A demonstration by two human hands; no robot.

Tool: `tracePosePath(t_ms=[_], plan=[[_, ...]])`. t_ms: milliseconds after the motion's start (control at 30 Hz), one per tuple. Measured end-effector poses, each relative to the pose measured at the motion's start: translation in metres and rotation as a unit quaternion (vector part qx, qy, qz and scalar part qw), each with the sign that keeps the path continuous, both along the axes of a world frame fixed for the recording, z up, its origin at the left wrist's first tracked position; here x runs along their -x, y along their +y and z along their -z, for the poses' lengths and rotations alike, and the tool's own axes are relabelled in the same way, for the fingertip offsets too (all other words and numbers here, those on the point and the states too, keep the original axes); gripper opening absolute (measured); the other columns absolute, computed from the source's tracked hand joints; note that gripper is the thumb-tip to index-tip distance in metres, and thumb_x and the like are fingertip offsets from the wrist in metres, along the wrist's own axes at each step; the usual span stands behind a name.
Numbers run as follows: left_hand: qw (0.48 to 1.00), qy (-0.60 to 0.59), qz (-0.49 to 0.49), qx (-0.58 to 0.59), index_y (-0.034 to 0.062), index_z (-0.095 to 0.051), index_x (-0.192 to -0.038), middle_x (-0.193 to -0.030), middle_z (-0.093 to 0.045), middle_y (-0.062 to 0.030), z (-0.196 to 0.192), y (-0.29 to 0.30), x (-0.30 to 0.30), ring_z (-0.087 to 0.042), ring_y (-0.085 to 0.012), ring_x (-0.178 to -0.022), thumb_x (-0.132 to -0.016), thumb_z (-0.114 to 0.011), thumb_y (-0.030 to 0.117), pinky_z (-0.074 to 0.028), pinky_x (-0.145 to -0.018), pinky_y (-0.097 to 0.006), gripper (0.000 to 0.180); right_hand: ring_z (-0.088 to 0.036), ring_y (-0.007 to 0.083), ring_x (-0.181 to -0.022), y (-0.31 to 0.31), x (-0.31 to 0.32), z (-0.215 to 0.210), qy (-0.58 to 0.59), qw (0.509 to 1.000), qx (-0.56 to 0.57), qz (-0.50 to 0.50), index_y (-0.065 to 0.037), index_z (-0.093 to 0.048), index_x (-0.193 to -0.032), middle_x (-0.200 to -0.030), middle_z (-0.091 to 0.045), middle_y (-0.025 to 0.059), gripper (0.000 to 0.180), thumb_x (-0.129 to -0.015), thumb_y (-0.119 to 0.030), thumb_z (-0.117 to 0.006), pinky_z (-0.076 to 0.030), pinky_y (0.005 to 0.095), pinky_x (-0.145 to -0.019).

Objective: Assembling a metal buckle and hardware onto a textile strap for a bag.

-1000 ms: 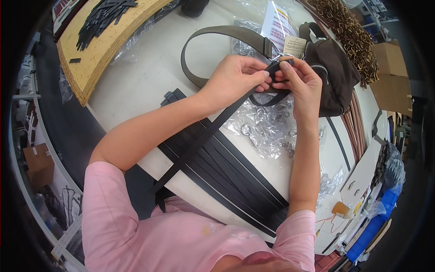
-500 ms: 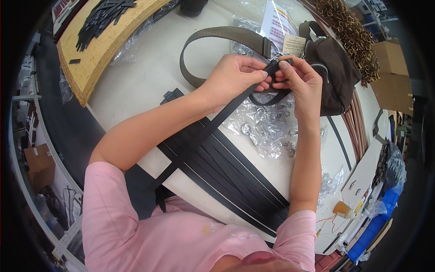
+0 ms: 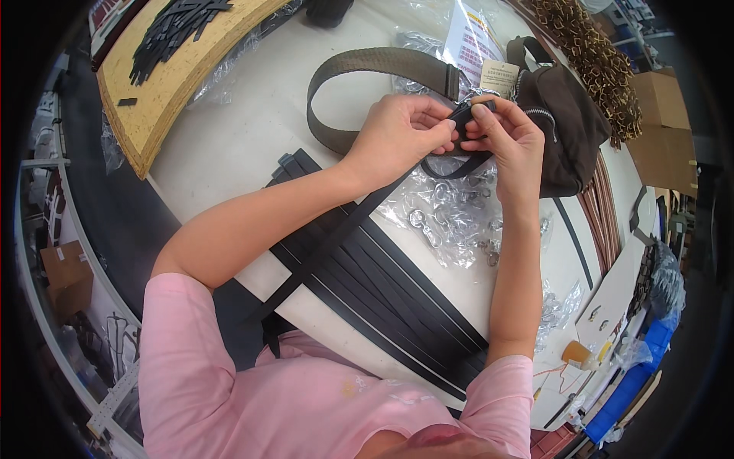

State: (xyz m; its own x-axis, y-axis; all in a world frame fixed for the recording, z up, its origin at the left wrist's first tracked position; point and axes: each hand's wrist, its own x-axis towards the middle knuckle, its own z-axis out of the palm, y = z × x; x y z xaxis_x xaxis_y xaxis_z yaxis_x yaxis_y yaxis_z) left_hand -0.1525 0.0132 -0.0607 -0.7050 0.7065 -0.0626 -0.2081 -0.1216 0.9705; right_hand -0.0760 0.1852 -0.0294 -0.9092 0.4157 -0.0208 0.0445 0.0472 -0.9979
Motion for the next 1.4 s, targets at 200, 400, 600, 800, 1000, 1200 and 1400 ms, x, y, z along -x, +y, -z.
tracePosePath(t_ms=[200, 400, 600, 800, 1000, 1200, 1400], plan=[[1.000, 0.009, -0.001, 0.002, -0.0072, -0.068, -0.117, -0.103, -0.074, -0.0123, 0.0001, -0.0002, -0.0003, -0.073, -0.0148, -0.091, -0.102, -0.064, 0.010, -0.060, -0.084, -0.027, 0.024, -0.068, 0.0096, -0.076, 0.0003, 0.0001, 0.0013, -0.001, 1.000, 0.001, 0.003, 0.004, -0.072, -0.114, -0.087, -0.072, 0.0057, 0.022, -0.098, -0.011, -0.072, -0.061, 0.0252, -0.066], [1.000, 0.005, -0.003, -0.003, -0.0071, -0.068, -0.117, -0.103, -0.074, -0.0122, 0.0005, -0.0003, -0.0009, -0.073, -0.0148, -0.091, -0.102, -0.064, 0.010, -0.060, -0.083, -0.027, 0.023, -0.068, 0.0098, -0.076, -0.0009, 0.0004, 0.0006, 0.000, 1.000, 0.002, 0.004, 0.004, -0.072, -0.114, -0.087, -0.072, 0.0059, 0.021, -0.098, -0.011, -0.072, -0.061, 0.0253, -0.067], [1.000, 0.011, -0.006, 0.000, -0.0072, -0.068, -0.116, -0.103, -0.074, -0.0121, -0.0003, -0.0001, -0.0018, -0.073, -0.0146, -0.091, -0.101, -0.064, 0.010, -0.060, -0.083, -0.027, 0.023, -0.069, 0.0098, -0.076, -0.0018, 0.0000, 0.0016, 0.002, 1.000, 0.001, 0.008, 0.004, -0.072, -0.114, -0.087, -0.072, 0.0057, 0.021, -0.098, -0.011, -0.072, -0.061, 0.0250, -0.066], [1.000, 0.014, -0.010, -0.002, -0.0072, -0.069, -0.115, -0.102, -0.074, -0.0119, -0.0008, 0.0000, -0.0017, -0.074, -0.0147, -0.090, -0.101, -0.064, 0.009, -0.061, -0.082, -0.027, 0.022, -0.069, 0.0100, -0.076, -0.0020, 0.0001, 0.0024, 0.003, 1.000, 0.002, 0.011, 0.004, -0.071, -0.114, -0.087, -0.072, 0.0064, 0.022, -0.098, -0.011, -0.072, -0.061, 0.0248, -0.066], [1.000, 0.016, -0.006, 0.001, -0.0071, -0.069, -0.114, -0.101, -0.074, -0.0119, 0.0000, 0.0002, 0.0000, -0.074, -0.0149, -0.090, -0.101, -0.064, 0.009, -0.061, -0.082, -0.027, 0.021, -0.069, 0.0102, -0.076, -0.0043, -0.0003, 0.0016, 0.002, 1.000, -0.004, 0.016, 0.005, -0.070, -0.114, -0.086, -0.072, 0.0067, 0.022, -0.098, -0.011, -0.072, -0.061, 0.0250, -0.066], [1.000, 0.023, -0.003, 0.010, -0.0070, -0.068, -0.114, -0.101, -0.074, -0.0119, 0.0027, 0.0003, 0.0015, -0.074, -0.0150, -0.091, -0.101, -0.065, 0.009, -0.061, -0.083, -0.026, 0.021, -0.069, 0.0103, -0.075, -0.0055, -0.0010, 0.0040, 0.006, 1.000, -0.010, 0.020, 0.005, -0.070, -0.112, -0.085, -0.072, 0.0070, 0.022, -0.099, -0.012, -0.072, -0.060, 0.0248, -0.065], [0.999, 0.033, -0.002, 0.023, -0.0068, -0.068, -0.115, -0.102, -0.074, -0.0117, 0.0030, 0.0001, 0.0021, -0.074, -0.0154, -0.092, -0.099, -0.066, 0.008, -0.062, -0.084, -0.027, 0.022, -0.068, 0.0101, -0.073, -0.0068, -0.0011, 0.0050, 0.008, 1.000, -0.013, 0.021, 0.005, -0.069, -0.112, -0.085, -0.072, 0.0077, 0.022, -0.099, -0.012, -0.072, -0.059, 0.0243, -0.064]])
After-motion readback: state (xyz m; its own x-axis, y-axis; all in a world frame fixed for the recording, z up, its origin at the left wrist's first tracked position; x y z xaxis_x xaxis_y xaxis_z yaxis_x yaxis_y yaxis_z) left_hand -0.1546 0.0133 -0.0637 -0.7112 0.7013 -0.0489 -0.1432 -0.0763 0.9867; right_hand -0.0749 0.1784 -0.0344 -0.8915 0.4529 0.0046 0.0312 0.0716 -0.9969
